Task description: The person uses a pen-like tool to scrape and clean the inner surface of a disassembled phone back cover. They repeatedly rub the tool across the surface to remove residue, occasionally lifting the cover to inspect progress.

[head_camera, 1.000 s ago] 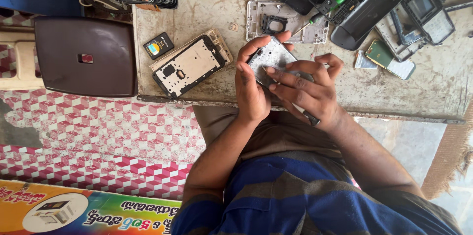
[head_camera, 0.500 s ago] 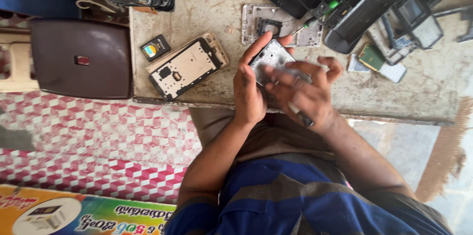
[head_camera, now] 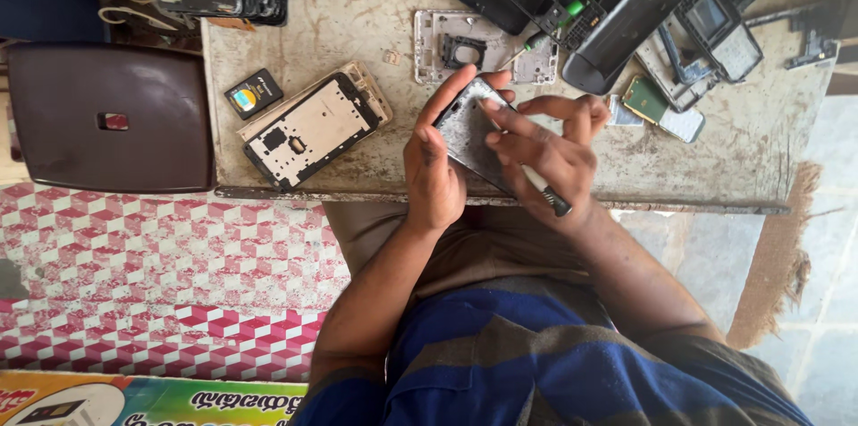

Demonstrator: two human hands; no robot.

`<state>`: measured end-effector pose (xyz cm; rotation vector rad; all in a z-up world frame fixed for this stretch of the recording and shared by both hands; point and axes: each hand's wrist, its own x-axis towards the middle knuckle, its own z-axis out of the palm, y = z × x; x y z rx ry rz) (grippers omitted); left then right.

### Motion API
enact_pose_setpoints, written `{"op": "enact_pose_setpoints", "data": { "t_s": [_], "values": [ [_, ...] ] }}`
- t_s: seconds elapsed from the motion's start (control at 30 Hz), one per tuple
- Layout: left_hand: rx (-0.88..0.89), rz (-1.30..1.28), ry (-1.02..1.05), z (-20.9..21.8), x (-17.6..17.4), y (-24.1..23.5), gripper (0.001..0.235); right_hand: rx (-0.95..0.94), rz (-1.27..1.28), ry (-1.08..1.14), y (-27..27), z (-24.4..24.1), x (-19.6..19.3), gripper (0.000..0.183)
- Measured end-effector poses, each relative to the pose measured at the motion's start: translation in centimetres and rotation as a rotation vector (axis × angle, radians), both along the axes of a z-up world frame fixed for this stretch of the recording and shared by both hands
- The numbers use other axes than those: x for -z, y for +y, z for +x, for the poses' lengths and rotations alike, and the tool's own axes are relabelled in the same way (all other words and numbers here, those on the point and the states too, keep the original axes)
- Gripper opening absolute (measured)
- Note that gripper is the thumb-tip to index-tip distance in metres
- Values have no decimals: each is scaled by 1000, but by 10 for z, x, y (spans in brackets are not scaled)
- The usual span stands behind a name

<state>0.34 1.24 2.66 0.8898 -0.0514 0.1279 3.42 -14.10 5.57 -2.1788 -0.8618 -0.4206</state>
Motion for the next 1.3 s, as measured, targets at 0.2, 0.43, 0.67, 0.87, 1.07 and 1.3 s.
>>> {"op": "enact_pose_setpoints", "data": {
  "t_s": [0.2, 0.43, 0.67, 0.87, 1.07, 1.3],
  "values": [
    [34, -48, -16, 1, 2, 0, 75, -35, 8, -12, -6, 0, 2, 30],
    [38, 30, -29, 2, 1, 1, 76, -25, 9, -63, -4, 0, 17, 28],
    [34, 84, -58, 2, 2, 2, 74, -65, 46, -74, -7, 2, 26, 22],
    [30, 12, -22, 2, 1, 0, 73, -111, -7, -31, -6, -3, 15, 27],
    [9, 3, -5, 3, 3, -4, 72, -19, -26, 45, -11, -2, 9, 31],
    [-3, -12, -9, 2, 8, -2, 70, 10, -41, -298, -2, 5, 19, 25]
  ]
}}
